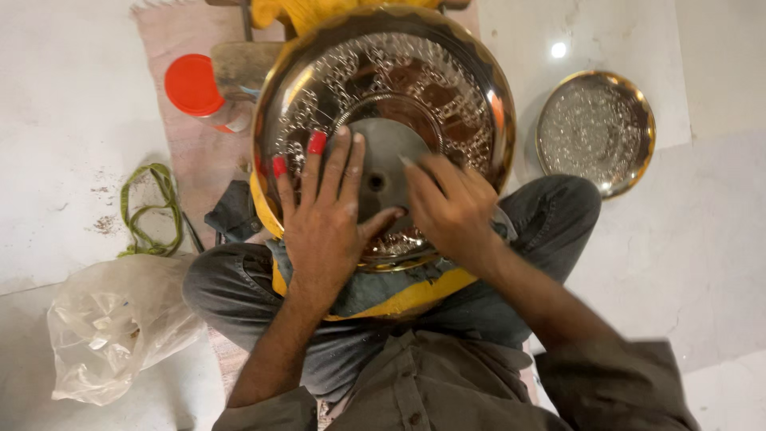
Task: The person sits cross-legged and uses a grinding wheel to polish the center of a decorative metal plate. They then switch to a wooden mallet and a small metal tool to tap and refine the embossed patterns on the plate's surface.
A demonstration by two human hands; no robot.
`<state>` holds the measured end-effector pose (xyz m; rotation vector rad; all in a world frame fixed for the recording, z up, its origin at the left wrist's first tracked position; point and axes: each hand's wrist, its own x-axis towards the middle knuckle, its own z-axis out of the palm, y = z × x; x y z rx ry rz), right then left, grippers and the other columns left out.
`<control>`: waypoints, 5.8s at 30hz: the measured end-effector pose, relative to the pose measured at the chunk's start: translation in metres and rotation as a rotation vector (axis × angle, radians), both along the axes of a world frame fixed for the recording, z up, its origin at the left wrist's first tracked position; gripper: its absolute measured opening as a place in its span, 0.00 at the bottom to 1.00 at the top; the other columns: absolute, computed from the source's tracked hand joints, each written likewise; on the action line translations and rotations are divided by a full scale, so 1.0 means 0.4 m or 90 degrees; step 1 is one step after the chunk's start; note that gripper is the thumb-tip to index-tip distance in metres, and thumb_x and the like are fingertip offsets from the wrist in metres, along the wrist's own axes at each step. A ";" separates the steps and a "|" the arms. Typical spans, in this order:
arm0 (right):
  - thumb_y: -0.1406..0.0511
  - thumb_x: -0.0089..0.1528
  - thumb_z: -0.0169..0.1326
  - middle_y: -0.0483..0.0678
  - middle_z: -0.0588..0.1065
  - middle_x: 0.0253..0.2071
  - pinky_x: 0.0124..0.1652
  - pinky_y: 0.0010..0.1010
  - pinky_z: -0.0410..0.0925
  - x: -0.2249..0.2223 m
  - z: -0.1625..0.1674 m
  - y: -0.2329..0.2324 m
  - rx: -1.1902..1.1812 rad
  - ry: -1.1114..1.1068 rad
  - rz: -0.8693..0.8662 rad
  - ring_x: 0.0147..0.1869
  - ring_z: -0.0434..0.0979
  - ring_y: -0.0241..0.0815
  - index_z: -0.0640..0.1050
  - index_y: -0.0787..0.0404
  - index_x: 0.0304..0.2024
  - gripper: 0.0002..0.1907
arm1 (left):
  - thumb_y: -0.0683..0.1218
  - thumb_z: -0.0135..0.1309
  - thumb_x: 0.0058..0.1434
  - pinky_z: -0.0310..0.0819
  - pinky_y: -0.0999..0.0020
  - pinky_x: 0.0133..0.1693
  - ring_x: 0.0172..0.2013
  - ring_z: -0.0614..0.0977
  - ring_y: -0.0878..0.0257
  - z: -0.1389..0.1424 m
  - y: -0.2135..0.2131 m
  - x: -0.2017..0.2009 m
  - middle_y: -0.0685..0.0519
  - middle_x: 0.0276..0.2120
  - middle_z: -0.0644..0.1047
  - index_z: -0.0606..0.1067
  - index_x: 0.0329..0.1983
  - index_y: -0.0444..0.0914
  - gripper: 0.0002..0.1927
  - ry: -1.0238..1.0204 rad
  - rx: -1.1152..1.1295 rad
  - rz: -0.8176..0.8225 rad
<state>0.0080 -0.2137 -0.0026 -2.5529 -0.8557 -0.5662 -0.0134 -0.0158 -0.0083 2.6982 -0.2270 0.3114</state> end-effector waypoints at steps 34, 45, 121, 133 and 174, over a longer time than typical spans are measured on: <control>0.72 0.59 0.65 0.49 0.78 0.45 0.34 0.32 0.67 0.034 0.027 0.025 0.005 -0.049 -0.033 0.34 0.76 0.42 0.82 0.64 0.46 0.12 | 0.67 0.65 0.49 0.53 0.36 0.67 0.70 0.65 0.52 0.007 -0.002 0.001 0.54 0.73 0.64 0.64 0.75 0.41 0.53 0.004 -0.004 0.004; 0.72 0.61 0.63 0.49 0.77 0.46 0.40 0.33 0.70 0.008 -0.029 -0.010 0.008 -0.050 -0.021 0.39 0.79 0.46 0.81 0.64 0.48 0.13 | 0.68 0.65 0.48 0.51 0.35 0.68 0.70 0.64 0.51 -0.002 0.001 -0.004 0.52 0.73 0.63 0.64 0.74 0.40 0.54 -0.007 -0.007 -0.004; 0.72 0.60 0.63 0.49 0.77 0.44 0.33 0.32 0.65 0.005 0.024 0.006 -0.025 -0.027 -0.028 0.33 0.75 0.41 0.83 0.64 0.46 0.11 | 0.67 0.66 0.46 0.49 0.35 0.68 0.70 0.63 0.51 -0.003 -0.001 0.002 0.52 0.72 0.63 0.64 0.74 0.41 0.54 -0.011 -0.023 -0.004; 0.71 0.59 0.63 0.48 0.77 0.43 0.34 0.33 0.66 0.011 0.031 0.002 -0.033 -0.038 -0.018 0.34 0.75 0.42 0.83 0.63 0.47 0.13 | 0.67 0.65 0.48 0.50 0.35 0.68 0.71 0.63 0.52 0.004 -0.002 0.004 0.53 0.72 0.63 0.64 0.74 0.41 0.53 -0.014 -0.014 0.011; 0.70 0.60 0.64 0.48 0.77 0.44 0.34 0.33 0.67 0.015 0.025 -0.006 -0.018 -0.013 -0.043 0.36 0.77 0.43 0.82 0.61 0.46 0.12 | 0.69 0.64 0.49 0.50 0.35 0.69 0.71 0.63 0.52 0.000 -0.002 0.001 0.54 0.73 0.63 0.64 0.75 0.42 0.53 -0.009 -0.003 -0.004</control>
